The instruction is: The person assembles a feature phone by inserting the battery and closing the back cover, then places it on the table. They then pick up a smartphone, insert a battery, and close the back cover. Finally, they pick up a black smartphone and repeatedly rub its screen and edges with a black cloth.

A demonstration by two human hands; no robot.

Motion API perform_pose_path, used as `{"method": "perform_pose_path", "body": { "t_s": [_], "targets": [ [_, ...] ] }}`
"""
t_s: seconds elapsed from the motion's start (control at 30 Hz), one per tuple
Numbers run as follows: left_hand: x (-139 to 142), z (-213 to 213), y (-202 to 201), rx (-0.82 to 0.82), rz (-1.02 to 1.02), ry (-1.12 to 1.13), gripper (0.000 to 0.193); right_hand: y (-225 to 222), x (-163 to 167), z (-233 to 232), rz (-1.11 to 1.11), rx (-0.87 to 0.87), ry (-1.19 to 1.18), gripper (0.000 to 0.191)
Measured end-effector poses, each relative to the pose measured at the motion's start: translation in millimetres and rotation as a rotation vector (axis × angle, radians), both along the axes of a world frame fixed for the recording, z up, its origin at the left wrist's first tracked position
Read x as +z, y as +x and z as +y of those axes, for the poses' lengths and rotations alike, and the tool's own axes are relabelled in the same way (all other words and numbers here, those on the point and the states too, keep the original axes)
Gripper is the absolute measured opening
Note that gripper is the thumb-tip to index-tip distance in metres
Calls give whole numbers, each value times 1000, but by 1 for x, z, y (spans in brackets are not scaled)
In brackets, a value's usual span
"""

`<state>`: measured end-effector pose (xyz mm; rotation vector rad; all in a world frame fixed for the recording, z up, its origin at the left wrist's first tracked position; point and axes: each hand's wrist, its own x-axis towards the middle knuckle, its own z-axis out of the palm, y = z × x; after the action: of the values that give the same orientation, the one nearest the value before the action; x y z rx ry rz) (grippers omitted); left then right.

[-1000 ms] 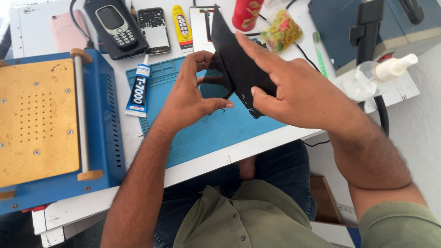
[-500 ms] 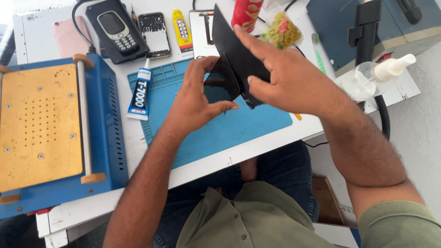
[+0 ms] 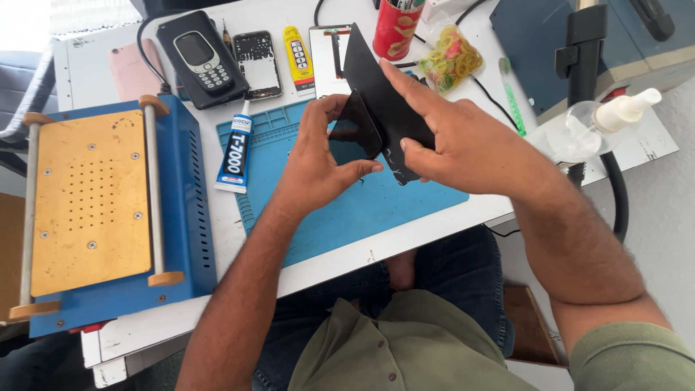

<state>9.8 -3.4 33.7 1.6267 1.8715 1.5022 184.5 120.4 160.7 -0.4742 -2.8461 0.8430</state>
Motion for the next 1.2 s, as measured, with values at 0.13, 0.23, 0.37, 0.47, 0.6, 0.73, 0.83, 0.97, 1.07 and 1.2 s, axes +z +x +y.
{"method": "perform_pose_path", "body": {
  "t_s": [0.13, 0.23, 0.37, 0.47, 0.6, 0.73, 0.83, 0.97, 1.07, 1.2],
  "targets": [
    [-1, -1, 4, 1, 43, 4, 100, -4, -8, -2, -26, -38, -23, 89],
    [0, 1, 4, -5, 28, 17, 100, -7, -12, 2, -85, -64, 119, 90],
    [0, 1, 3, 3, 9, 52, 101, -8, -19, 5, 25, 52, 137, 91],
    [-1, 1, 1, 61, -101, -6, 99, -3, -24, 5, -6, 77, 173, 93],
    [-2, 2, -2, 30, -85, 11, 103, 1, -29, 5, 33, 110, 233, 94],
    [-3, 2, -2, 25, -58, -28, 103, -2, -31, 8, 31, 75, 253, 91],
    [-4, 2, -1, 16, -23, -31, 101, -3, -29, 8, 167, 59, 242, 88],
    [-5, 2, -3, 35, -11, -14, 100, 0, -24, 6, 138, 6, 320, 80],
    [-7, 1, -6, 61, -21, -9, 102, 6, -25, 3, 232, 15, 294, 77],
    [-10, 0, -8, 66, 6, 6, 99, 14, -39, -7, 368, 50, 1, 88]
  ]
}}
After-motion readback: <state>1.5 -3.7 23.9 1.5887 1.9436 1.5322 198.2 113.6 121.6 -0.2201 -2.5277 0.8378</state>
